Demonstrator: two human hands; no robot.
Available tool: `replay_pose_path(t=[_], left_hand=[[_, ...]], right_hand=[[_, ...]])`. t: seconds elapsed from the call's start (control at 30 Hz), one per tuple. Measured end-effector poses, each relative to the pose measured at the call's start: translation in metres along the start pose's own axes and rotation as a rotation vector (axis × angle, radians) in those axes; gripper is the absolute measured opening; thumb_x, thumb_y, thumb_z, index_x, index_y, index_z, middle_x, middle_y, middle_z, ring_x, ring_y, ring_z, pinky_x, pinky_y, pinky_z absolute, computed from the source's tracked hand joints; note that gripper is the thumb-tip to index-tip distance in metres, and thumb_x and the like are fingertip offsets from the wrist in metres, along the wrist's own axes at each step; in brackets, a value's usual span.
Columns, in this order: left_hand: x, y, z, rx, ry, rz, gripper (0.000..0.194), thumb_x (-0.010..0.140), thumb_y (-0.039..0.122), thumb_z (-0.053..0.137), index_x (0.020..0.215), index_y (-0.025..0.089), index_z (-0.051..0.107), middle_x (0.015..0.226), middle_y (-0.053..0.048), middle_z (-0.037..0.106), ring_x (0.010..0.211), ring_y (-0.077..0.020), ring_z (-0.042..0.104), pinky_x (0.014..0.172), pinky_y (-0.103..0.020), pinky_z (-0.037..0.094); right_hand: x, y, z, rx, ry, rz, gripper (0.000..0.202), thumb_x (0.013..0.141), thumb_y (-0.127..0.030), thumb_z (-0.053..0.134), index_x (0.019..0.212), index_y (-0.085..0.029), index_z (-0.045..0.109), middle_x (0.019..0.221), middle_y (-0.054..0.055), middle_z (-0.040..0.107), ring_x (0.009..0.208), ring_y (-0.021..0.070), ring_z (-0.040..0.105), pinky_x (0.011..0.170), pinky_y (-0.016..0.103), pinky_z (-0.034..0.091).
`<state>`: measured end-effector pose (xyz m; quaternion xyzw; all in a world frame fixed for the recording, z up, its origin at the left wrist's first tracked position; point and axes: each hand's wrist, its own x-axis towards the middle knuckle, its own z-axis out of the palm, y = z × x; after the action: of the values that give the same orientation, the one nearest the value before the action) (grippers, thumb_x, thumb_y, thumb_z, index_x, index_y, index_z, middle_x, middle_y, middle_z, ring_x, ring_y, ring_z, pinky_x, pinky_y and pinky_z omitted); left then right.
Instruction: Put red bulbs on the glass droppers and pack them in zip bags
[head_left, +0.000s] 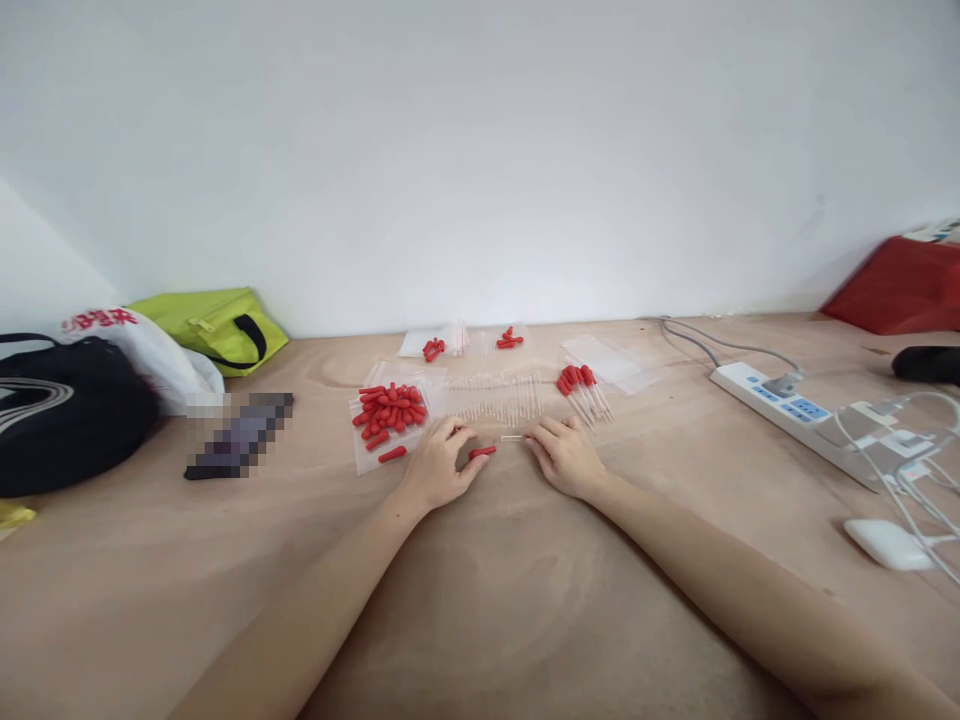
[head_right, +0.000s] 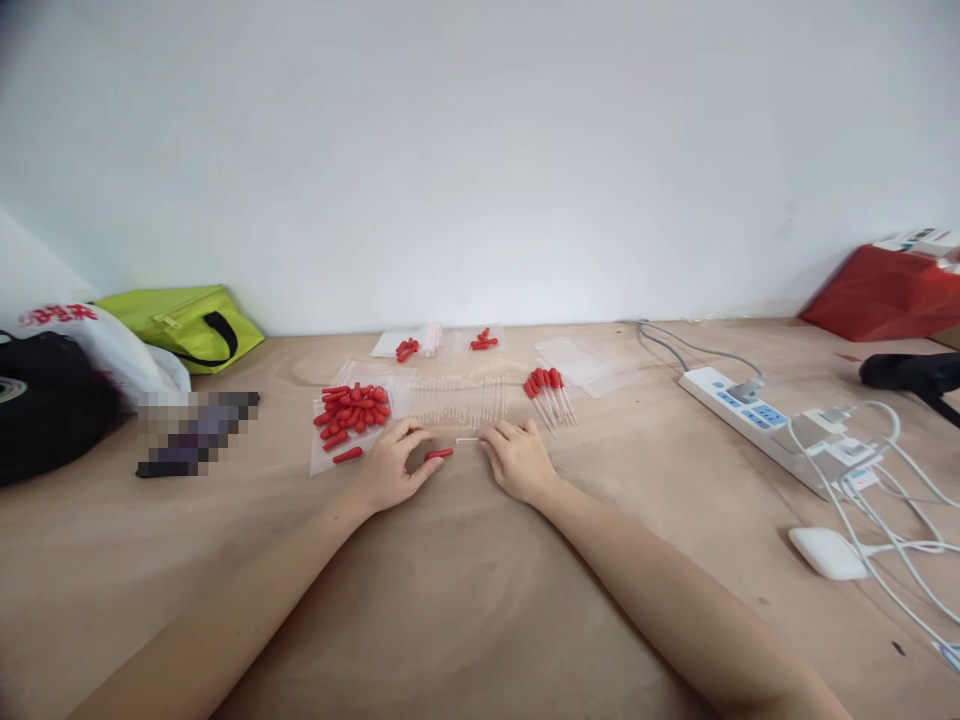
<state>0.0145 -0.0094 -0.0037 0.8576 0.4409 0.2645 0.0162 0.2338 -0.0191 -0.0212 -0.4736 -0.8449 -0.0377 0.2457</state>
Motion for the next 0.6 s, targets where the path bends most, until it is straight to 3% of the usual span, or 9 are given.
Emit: replay_pose_path(t=[0.23, 0.6], left_hand=[[0.0033, 0.0087, 0.0112, -0.076, -0.022, -0.034, 0.019, 0.082, 0.029, 0.047, 0.085, 0.020, 0.064, 0.085, -0.004, 0.059, 0.082, -0.0177, 0.055, 0.075, -0.032, 0.044], [0.0045, 0.0096, 0.0072, -0.067, -0.070, -0.067, 0.013, 0.086, 0.026, 0.042, 0.087, 0.021, 0.054, 0.087, 0.000, 0.063, 0.085, -0.0172, 0.055, 0.081, -0.035, 0.034]], right_hand=[[0.0041, -0.0009, 0.0024, 0.041, -0.010, -0.016, 0.023, 0.088, -0.024, 0.036, 0.092, -0.019, 0.058, 0.084, 0.004, 0.061, 0.077, 0.0128, 0.053, 0.067, 0.028, 0.023], [0.0043, -0.0011, -0.0017, 0.129, -0.028, -0.050, 0.026, 0.089, -0.026, 0.033, 0.094, -0.019, 0.058, 0.085, 0.005, 0.061, 0.077, 0.0133, 0.053, 0.068, 0.028, 0.024]])
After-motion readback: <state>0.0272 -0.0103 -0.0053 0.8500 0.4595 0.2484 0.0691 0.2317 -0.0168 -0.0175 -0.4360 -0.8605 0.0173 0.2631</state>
